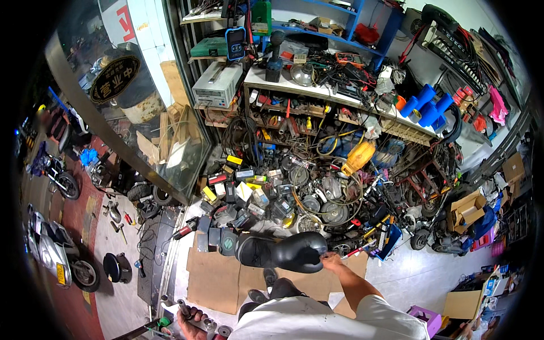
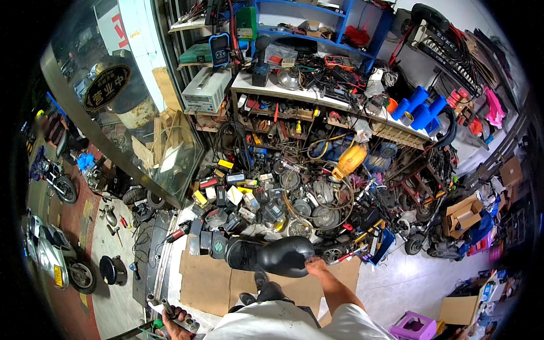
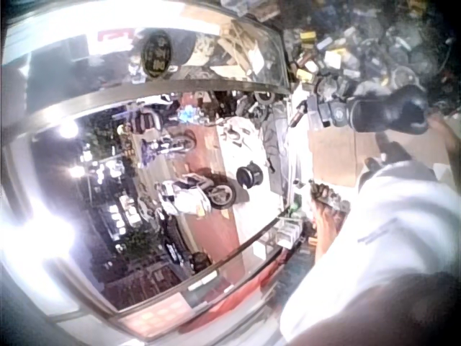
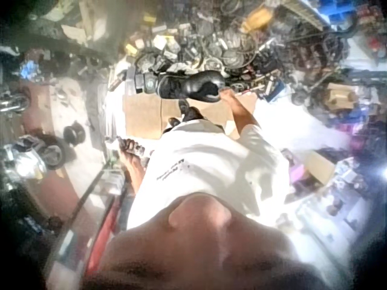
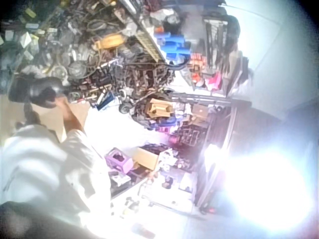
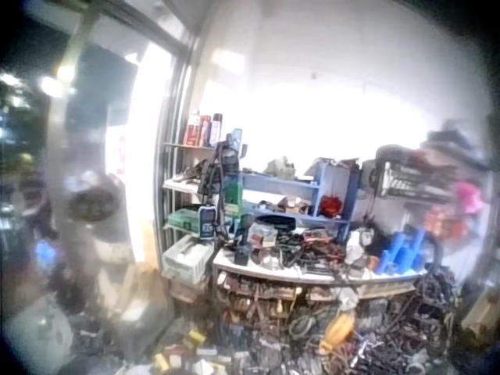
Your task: The person sits on the floor of a workshop and uses a hammer to tap a cylindrical metal part into a larger aluminum component. They then use a yellow cloth to wipe the surface of the part and walk around the cluttered shop to pick up a black motorcycle seat before returning to the work area.
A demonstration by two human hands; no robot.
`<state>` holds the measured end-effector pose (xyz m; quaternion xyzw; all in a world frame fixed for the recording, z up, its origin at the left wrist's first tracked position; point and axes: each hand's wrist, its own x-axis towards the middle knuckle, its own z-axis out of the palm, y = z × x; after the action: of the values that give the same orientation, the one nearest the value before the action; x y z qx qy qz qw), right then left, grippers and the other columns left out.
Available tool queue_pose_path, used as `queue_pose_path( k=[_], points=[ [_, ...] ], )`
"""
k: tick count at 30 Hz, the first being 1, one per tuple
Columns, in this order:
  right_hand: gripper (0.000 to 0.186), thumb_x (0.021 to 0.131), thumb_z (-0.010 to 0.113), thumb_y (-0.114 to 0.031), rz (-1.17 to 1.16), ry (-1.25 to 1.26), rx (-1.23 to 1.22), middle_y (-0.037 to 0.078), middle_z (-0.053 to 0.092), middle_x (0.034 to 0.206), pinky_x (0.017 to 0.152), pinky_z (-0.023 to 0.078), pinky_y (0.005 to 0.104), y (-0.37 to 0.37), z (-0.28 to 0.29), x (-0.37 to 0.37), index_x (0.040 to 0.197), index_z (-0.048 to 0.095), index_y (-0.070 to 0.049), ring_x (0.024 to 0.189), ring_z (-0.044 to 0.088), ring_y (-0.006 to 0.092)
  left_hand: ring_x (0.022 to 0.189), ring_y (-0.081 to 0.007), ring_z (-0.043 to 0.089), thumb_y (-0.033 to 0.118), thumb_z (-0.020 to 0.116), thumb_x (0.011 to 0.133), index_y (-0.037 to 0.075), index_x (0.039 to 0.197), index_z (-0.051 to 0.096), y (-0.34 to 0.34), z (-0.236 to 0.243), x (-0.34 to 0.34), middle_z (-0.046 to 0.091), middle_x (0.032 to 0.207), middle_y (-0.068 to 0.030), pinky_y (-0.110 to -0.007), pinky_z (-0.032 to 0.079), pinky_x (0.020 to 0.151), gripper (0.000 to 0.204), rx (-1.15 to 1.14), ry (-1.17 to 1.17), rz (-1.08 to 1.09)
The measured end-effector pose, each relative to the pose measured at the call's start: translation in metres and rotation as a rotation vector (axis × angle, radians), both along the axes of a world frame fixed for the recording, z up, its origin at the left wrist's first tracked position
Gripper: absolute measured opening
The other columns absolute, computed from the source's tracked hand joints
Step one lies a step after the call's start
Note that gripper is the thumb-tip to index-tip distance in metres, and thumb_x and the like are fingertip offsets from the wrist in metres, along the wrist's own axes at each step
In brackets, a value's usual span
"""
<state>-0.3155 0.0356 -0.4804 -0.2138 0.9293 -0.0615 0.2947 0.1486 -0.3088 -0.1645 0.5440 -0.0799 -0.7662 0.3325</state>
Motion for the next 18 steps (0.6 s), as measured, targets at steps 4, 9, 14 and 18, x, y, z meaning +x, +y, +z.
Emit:
queue_pose_path(
  k=[4,9,14,18],
  points=[
    [0.033,0.092,0.053,-0.035,-0.004,-0.083,0.051,0.009,0.077,0.087,0.078,0.058,0.0399,0.026,-0.014,0.001,0.098,0.075,-0.012,0.082,0.075,0.0258,0.060,-0.0202,0.045,0.040,0.061,0.102,0.019,0.075,0.047,-0.003,-0.004,-0.003,0.044,0.067,-0.0008,-0.039,0.041,0.053,0.037,-0.036,0.066,-0.062],
    [0.035,0.097,0.047,-0.032,0.082,-0.124,0.103,0.009,0.076,0.077,0.062,0.058,0.0376,0.064,-0.043,-0.002,0.093,0.073,-0.008,0.064,0.073,0.0217,0.060,-0.0211,0.045,0.038,0.062,0.102,0.017,0.076,0.050,-0.001,-0.013,0.003,0.046,0.068,-0.0020,-0.040,0.040,0.054,0.036,-0.057,-0.022,-0.005],
    [0.038,0.098,0.045,-0.034,-0.079,-0.266,0.216,0.009,0.076,0.080,0.065,0.059,0.0363,0.053,-0.014,0.001,0.096,0.074,-0.009,0.067,0.073,0.0203,0.061,-0.0217,0.045,0.039,0.062,0.102,0.017,0.075,0.051,0.004,-0.016,0.015,0.047,0.070,-0.0017,-0.041,0.039,0.054,0.036,-0.038,0.017,0.023],
    [0.038,0.096,0.047,-0.037,-0.117,-0.208,0.068,0.012,0.074,0.102,0.082,0.056,0.0398,0.025,0.019,0.005,0.103,0.074,-0.010,0.090,0.071,0.0270,0.062,-0.0210,0.043,0.041,0.060,0.102,0.018,0.074,0.048,0.007,-0.021,0.026,0.043,0.070,-0.0002,-0.040,0.038,0.054,0.038,-0.010,0.077,0.055]
  ],
)
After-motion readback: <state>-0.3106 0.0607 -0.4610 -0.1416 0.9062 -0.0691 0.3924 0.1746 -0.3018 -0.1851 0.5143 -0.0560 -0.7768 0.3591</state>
